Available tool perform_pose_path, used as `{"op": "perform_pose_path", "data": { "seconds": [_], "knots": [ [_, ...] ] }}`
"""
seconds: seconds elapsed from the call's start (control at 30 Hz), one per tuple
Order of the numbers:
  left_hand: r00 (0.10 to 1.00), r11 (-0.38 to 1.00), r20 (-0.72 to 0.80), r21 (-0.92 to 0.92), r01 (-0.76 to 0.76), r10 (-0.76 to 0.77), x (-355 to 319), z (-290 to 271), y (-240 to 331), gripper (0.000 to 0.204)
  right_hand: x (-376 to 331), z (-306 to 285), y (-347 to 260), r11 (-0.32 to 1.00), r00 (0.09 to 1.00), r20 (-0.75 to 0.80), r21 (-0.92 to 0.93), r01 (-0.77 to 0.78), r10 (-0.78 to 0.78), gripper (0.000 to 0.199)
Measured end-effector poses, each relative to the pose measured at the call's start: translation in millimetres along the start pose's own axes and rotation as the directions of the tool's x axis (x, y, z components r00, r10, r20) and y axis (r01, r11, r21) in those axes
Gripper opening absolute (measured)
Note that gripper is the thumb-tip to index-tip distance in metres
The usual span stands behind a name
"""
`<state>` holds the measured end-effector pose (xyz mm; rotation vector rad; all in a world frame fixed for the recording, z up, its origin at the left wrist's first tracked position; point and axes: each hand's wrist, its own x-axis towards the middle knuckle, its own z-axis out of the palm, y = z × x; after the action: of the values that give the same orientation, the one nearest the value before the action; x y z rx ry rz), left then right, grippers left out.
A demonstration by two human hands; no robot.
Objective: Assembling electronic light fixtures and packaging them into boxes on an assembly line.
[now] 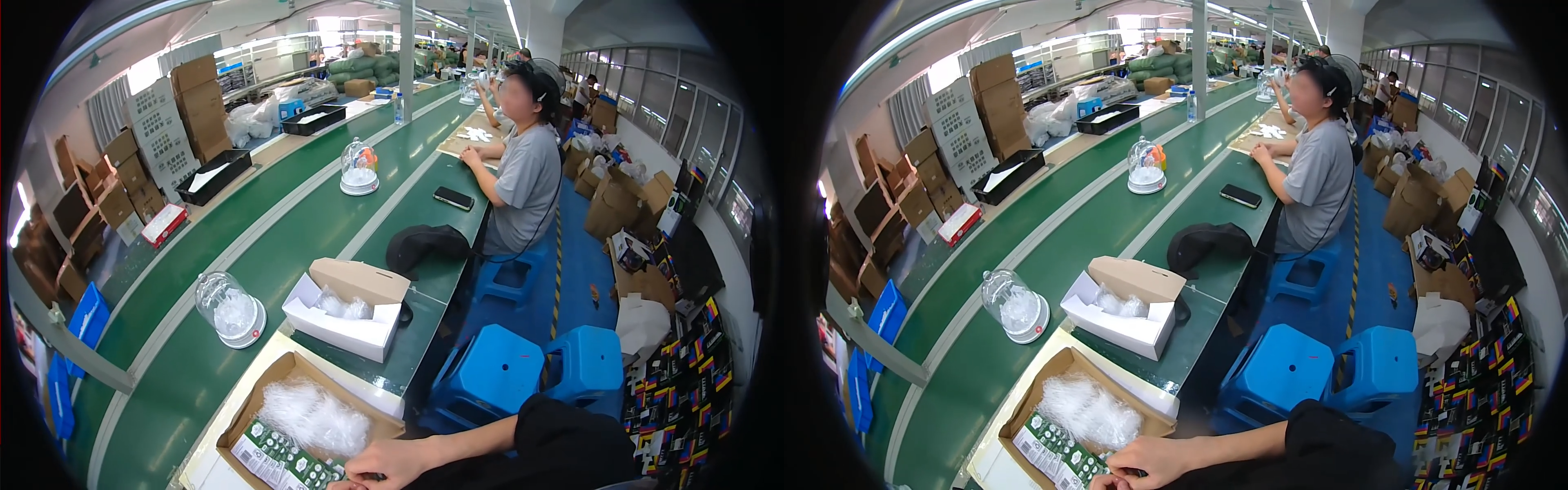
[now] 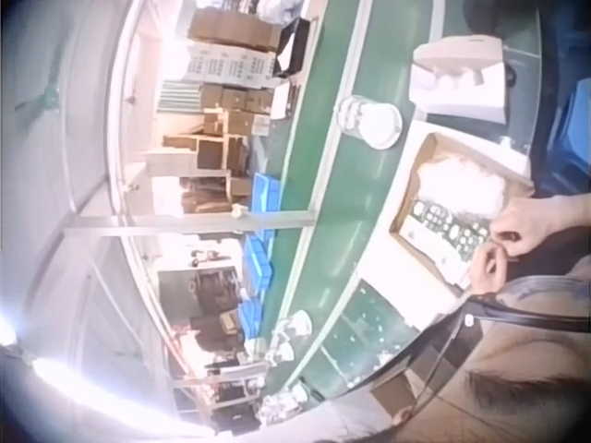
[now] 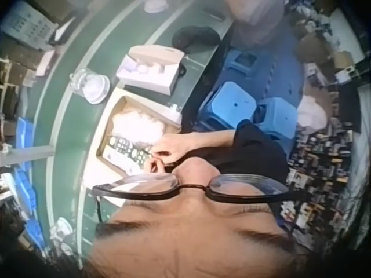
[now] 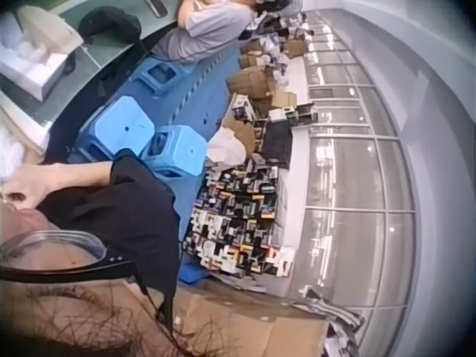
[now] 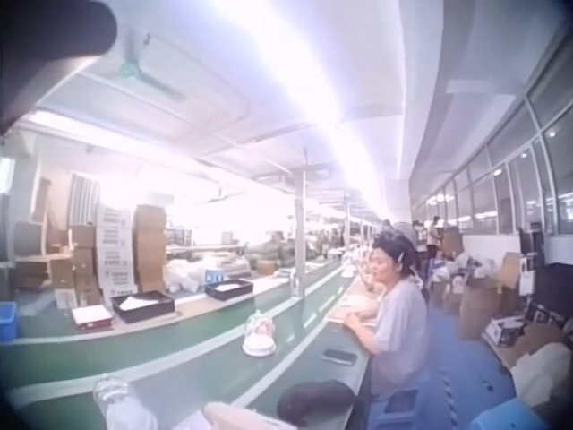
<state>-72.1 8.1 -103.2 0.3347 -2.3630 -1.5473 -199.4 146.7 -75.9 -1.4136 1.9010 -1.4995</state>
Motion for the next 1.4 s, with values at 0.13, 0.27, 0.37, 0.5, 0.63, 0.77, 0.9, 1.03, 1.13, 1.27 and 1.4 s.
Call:
{"op": "perform_pose_path", "data": {
  "seconds": [0.13,0.27,0.37,0.5,0.63,0.77,0.9,1.03,1.13,1.27,1.4],
  "knots": [
    [0.996,0.996,0.02,0.027,-0.083,0.083,1.2,-3.3,-6.6,0.005,1.1,-0.4,-2.7,1.0,1.0,-0.008,-0.021,0.012,-0.012,0.01],
    [0.996,0.997,0.052,-0.03,-0.066,0.068,3.0,-4.4,-7.2,0.005,2.7,-0.1,0.5,0.999,1.0,0.016,-0.037,0.022,-0.021,0.01],
    [0.996,0.996,0.028,-0.029,-0.079,0.08,1.5,-2.4,-5.4,0.005,1.3,0.9,0.7,0.998,0.999,0.0,-0.044,0.05,-0.05,0.01],
    [0.993,0.993,0.032,0.001,-0.118,0.118,0.1,-2.4,-4.9,0.005,-0.9,0.9,-1.5,0.999,1.0,0.008,-0.031,0.008,-0.008,0.009],
    [0.992,0.992,0.043,0.039,-0.123,0.122,0.5,-5.9,1.0,0.005,-1.3,1.8,-0.7,0.998,0.999,0.03,-0.055,-0.012,0.014,0.009],
    [0.997,0.997,0.036,0.03,-0.075,0.074,-0.8,-5.6,3.4,0.006,0.0,1.6,3.4,0.997,0.999,0.03,-0.065,0.041,-0.039,0.009],
    [0.999,0.999,0.03,0.033,0.021,-0.022,-4.6,-5.0,6.8,0.007,-2.6,1.1,2.5,0.998,0.999,0.047,-0.056,-0.006,0.009,0.007],
    [0.997,0.997,0.005,0.004,-0.074,0.074,-5.1,-3.5,-3.1,0.007,-3.2,1.5,-0.6,0.997,0.999,0.032,-0.076,-0.013,0.016,0.005],
    [0.997,0.997,0.034,-0.012,-0.075,0.075,-6.1,-5.0,-9.6,0.007,-4.3,2.8,-2.9,0.998,1.0,0.026,-0.064,-0.005,0.007,0.005],
    [0.999,0.999,0.037,0.029,-0.022,0.021,-11.1,-6.4,-5.9,0.007,-6.6,3.7,-2.4,0.998,0.997,0.058,-0.05,-0.05,0.053,0.005],
    [0.995,0.997,0.065,-0.023,-0.07,0.071,-7.9,-10.7,2.5,0.007,-5.9,5.6,-3.0,0.998,0.998,0.057,-0.067,-0.005,0.008,0.005]
  ]
}}
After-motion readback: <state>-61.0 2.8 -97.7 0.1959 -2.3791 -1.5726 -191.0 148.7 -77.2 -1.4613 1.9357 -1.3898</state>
